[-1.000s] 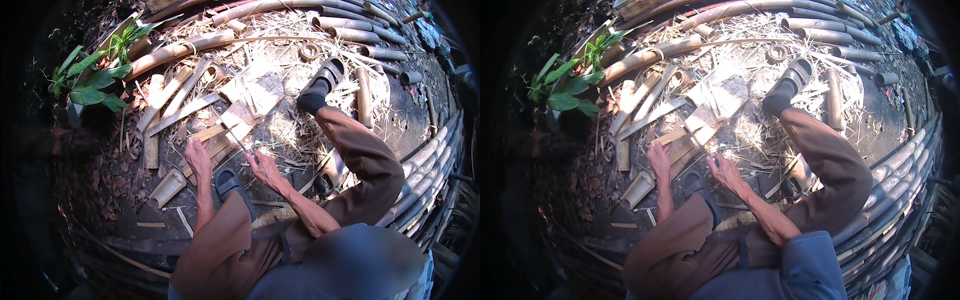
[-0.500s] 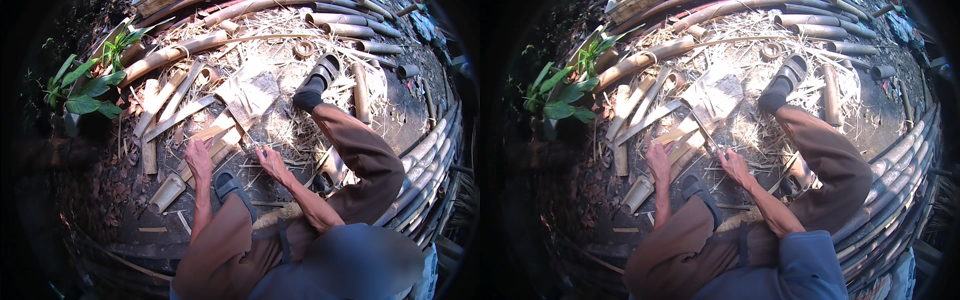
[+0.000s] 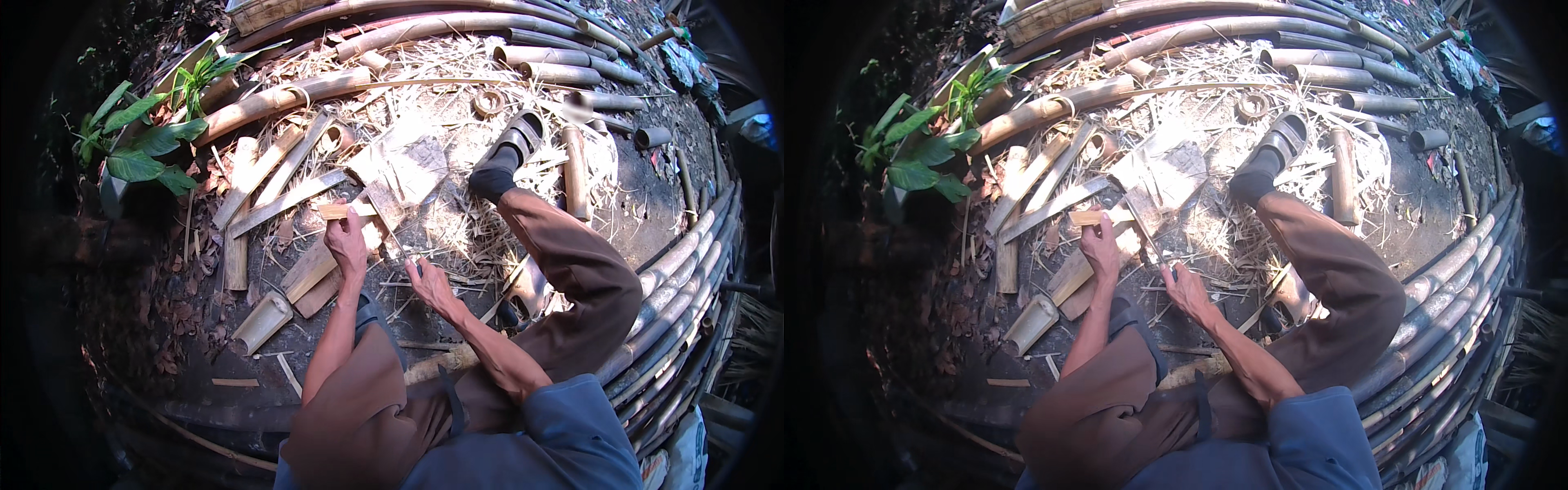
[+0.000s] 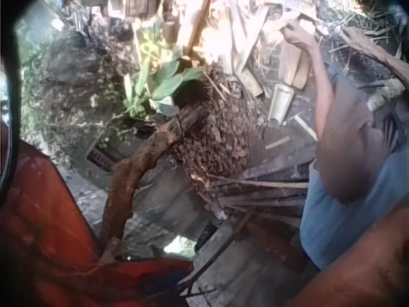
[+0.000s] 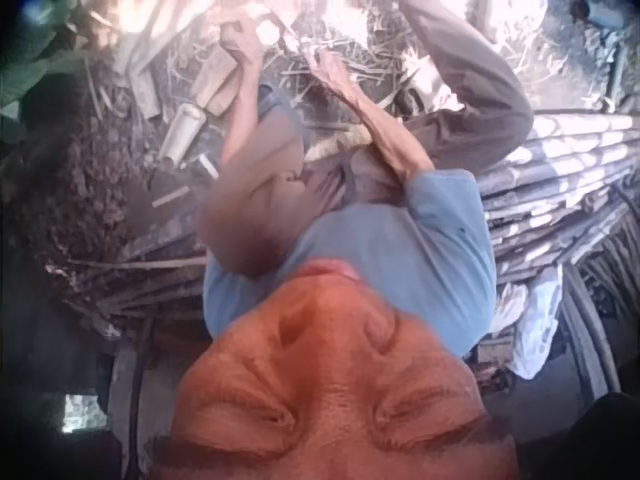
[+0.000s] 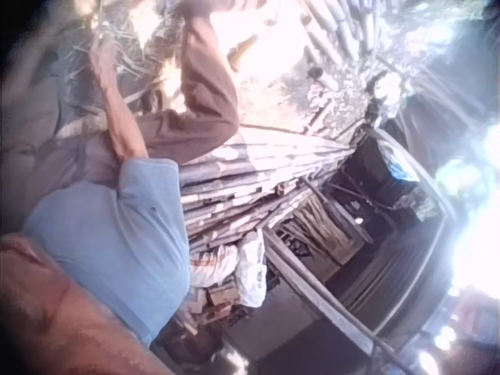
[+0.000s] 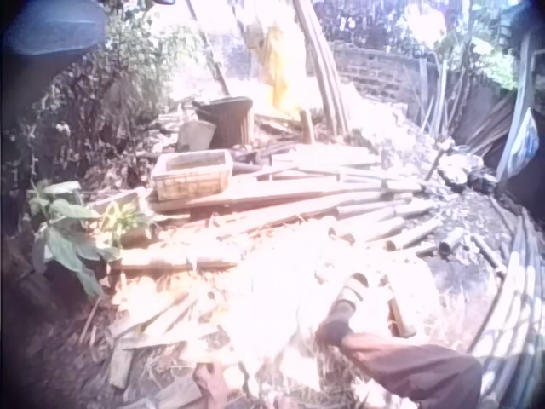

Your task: The person sits on the ground and uses a machete to split bamboo poles into smaller pieces. They repeatedly strike the bamboo, separate the split sections, and continue processing additional pieces.

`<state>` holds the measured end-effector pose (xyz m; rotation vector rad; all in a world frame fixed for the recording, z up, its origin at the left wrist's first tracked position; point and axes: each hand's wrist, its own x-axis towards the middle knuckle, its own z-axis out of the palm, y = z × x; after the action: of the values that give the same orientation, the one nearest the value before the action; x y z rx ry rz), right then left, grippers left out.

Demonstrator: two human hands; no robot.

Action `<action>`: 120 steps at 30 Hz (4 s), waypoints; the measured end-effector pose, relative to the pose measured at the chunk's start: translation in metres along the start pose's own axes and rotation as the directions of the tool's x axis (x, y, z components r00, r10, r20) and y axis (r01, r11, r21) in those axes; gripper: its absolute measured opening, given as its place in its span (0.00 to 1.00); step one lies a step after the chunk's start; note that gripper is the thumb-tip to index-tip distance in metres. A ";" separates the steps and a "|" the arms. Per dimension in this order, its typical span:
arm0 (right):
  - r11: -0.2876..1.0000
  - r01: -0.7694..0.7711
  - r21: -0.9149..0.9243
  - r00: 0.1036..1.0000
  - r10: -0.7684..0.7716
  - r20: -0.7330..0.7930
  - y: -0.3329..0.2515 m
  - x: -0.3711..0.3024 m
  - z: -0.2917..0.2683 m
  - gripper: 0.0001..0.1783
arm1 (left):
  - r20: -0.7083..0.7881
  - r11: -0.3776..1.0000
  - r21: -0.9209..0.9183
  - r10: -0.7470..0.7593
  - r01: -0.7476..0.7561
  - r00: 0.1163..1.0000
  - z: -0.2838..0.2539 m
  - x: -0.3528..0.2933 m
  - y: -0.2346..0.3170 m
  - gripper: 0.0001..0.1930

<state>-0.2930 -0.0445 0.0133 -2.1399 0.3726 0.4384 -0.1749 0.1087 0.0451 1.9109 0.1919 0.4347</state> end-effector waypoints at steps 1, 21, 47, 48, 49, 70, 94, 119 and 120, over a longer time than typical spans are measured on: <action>0.999 0.039 0.003 0.999 -0.039 -0.013 0.002 -0.001 -0.002 0.27 | 0.001 1.000 0.015 0.005 -0.005 1.000 0.006 0.002 -0.006 0.13; 0.736 0.586 -0.340 0.810 -0.532 0.246 -0.072 0.014 -0.048 0.19 | 0.713 0.416 -0.303 -0.499 0.858 0.493 -0.161 -0.036 0.054 0.17; 0.793 0.000 0.610 0.963 -0.165 0.214 -0.163 -0.011 -0.026 0.37 | 0.250 0.928 0.357 -0.208 0.110 0.946 -0.159 -0.086 0.072 0.20; 0.806 0.025 0.592 0.959 -0.187 0.214 -0.166 -0.011 -0.027 0.37 | 0.240 0.938 0.324 -0.210 0.126 0.948 -0.158 -0.087 0.072 0.20; 0.771 0.013 0.637 0.948 -0.212 0.238 -0.161 -0.008 -0.026 0.36 | 0.227 0.949 0.284 -0.206 0.138 0.952 -0.156 -0.090 0.073 0.20; 0.940 -0.032 0.341 0.950 -0.078 0.303 -0.088 -0.053 -0.013 0.24 | -0.745 0.733 -0.065 -0.488 0.677 0.456 -0.351 -0.176 -0.160 0.20; 0.966 0.242 -0.087 0.968 -0.246 -0.040 -0.004 -0.049 0.001 0.22 | -0.015 0.796 0.544 -0.305 0.264 0.952 -0.187 -0.059 -0.143 0.23; 0.969 0.154 -0.194 0.988 -0.148 0.046 0.017 -0.024 0.030 0.22 | -0.024 0.915 0.296 -0.281 0.275 0.959 -0.147 -0.052 0.011 0.21; 0.967 0.173 -0.189 0.985 -0.170 0.034 0.012 -0.020 0.020 0.22 | -0.015 0.913 0.316 -0.269 0.260 0.963 -0.142 -0.047 0.016 0.22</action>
<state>-0.3193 -0.0328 0.0030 -2.3306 0.1367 0.4065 -0.2736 0.2094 0.0958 2.1634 0.5224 0.2003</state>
